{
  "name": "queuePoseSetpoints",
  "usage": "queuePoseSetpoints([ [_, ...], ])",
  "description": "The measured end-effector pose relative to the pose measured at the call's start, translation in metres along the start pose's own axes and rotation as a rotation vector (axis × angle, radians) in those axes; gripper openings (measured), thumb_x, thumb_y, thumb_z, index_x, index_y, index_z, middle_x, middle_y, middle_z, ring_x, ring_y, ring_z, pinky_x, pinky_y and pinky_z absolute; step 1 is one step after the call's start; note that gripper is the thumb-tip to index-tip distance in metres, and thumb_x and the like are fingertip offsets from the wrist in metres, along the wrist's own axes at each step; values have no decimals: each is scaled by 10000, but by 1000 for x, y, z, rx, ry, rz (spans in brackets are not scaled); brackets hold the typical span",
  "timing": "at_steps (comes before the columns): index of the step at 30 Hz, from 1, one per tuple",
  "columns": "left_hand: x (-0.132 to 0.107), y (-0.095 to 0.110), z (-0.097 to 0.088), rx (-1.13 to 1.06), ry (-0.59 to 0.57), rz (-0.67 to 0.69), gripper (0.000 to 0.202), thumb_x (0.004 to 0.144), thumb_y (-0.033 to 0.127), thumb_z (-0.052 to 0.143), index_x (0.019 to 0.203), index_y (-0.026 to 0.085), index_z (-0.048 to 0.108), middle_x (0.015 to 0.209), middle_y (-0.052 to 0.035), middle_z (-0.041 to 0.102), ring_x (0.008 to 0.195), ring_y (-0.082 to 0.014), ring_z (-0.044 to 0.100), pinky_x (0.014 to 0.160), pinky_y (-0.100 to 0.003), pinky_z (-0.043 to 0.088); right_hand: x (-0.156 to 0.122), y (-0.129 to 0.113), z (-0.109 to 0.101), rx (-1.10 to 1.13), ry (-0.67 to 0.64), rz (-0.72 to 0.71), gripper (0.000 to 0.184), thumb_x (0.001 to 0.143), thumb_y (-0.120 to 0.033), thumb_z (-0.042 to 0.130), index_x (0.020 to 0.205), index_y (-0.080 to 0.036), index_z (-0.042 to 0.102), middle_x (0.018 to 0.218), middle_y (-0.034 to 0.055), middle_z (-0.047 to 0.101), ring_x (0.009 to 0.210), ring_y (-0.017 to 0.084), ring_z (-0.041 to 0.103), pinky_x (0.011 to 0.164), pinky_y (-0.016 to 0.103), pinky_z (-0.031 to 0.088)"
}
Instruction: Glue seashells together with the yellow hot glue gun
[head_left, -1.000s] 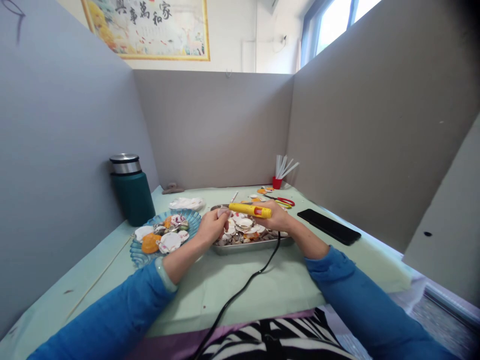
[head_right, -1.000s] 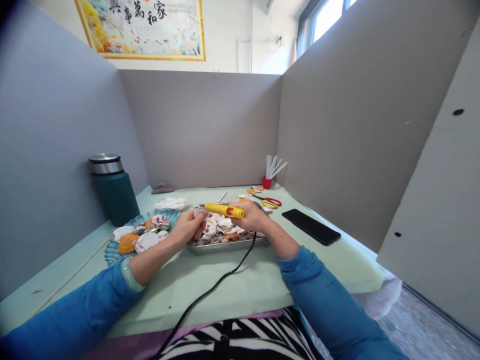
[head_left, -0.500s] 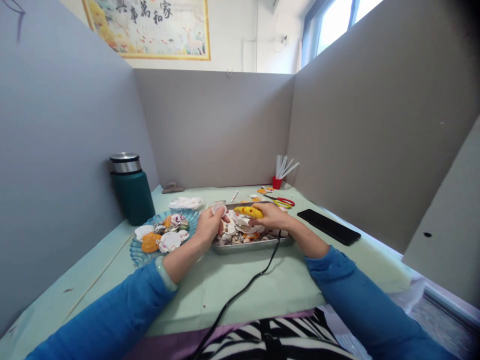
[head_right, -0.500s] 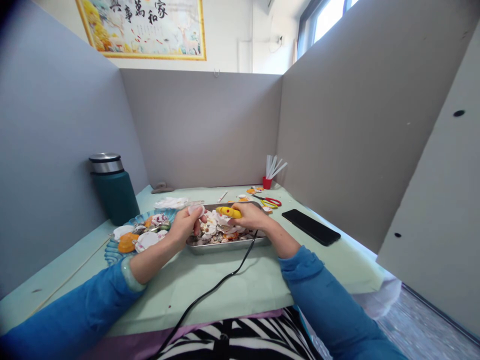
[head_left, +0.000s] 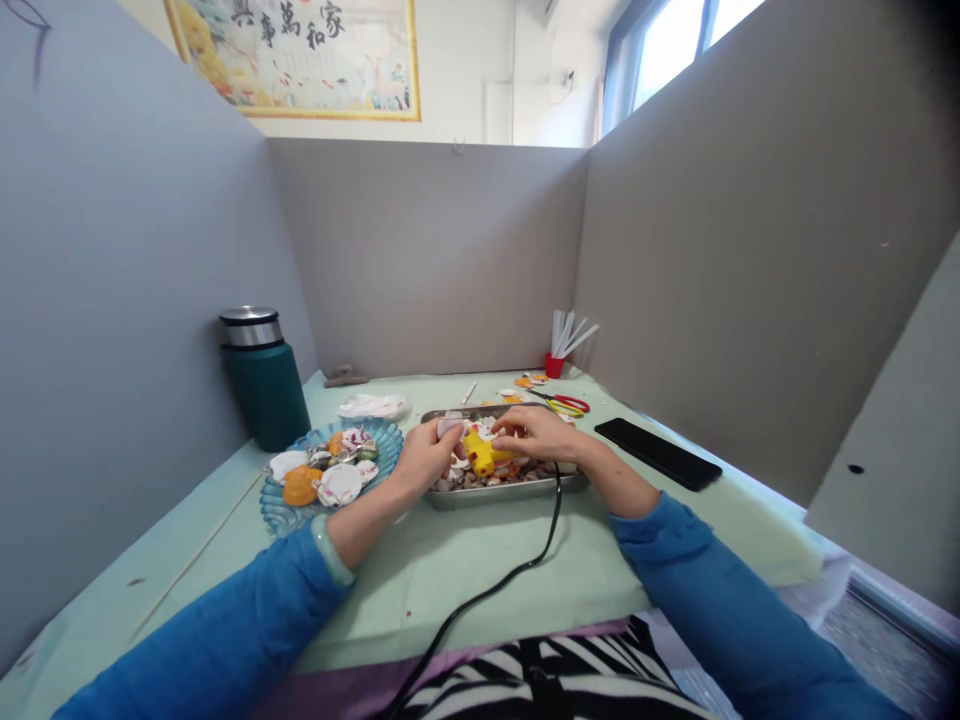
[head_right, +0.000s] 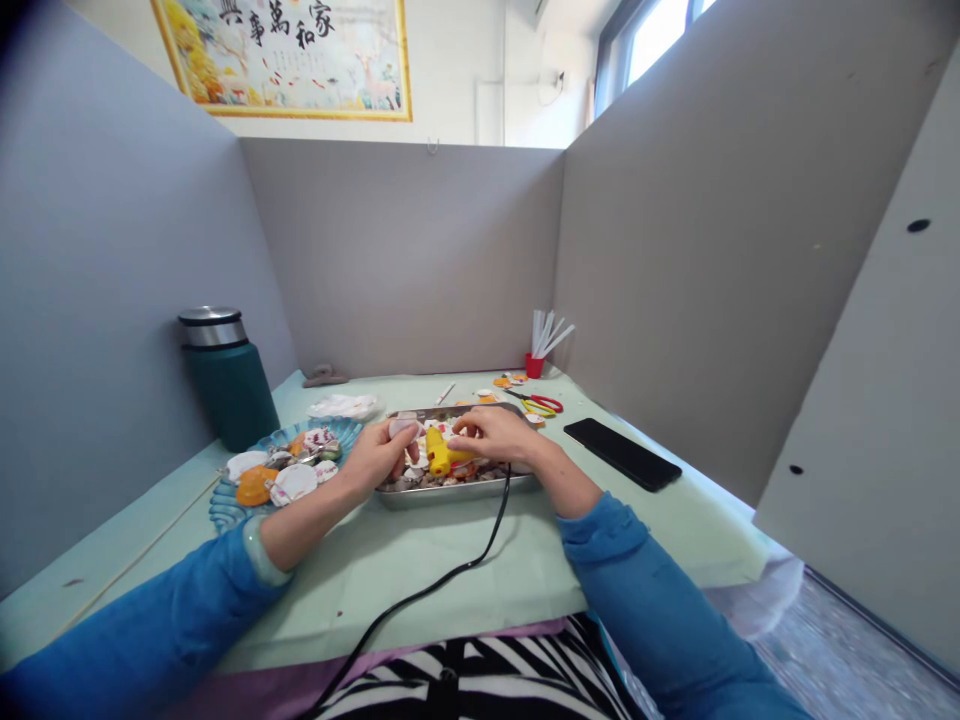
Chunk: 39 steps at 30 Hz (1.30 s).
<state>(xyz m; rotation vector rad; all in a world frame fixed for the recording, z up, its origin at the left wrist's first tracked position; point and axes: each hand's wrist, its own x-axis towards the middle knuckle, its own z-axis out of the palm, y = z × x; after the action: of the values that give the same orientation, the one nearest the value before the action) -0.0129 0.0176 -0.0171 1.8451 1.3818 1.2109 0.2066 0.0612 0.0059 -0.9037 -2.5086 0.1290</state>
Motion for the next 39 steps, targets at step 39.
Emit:
queuePoseSetpoints([
  [39,-10,24,-4,-6,-340,124,460,863,469,373,552,168,526,367,26,417,361,-90,392,431,-207,326,1,-27,7,224,166,-204,289,908,-324,407,727,-162,563,651,5,525,607,118,444,603,235,355],
])
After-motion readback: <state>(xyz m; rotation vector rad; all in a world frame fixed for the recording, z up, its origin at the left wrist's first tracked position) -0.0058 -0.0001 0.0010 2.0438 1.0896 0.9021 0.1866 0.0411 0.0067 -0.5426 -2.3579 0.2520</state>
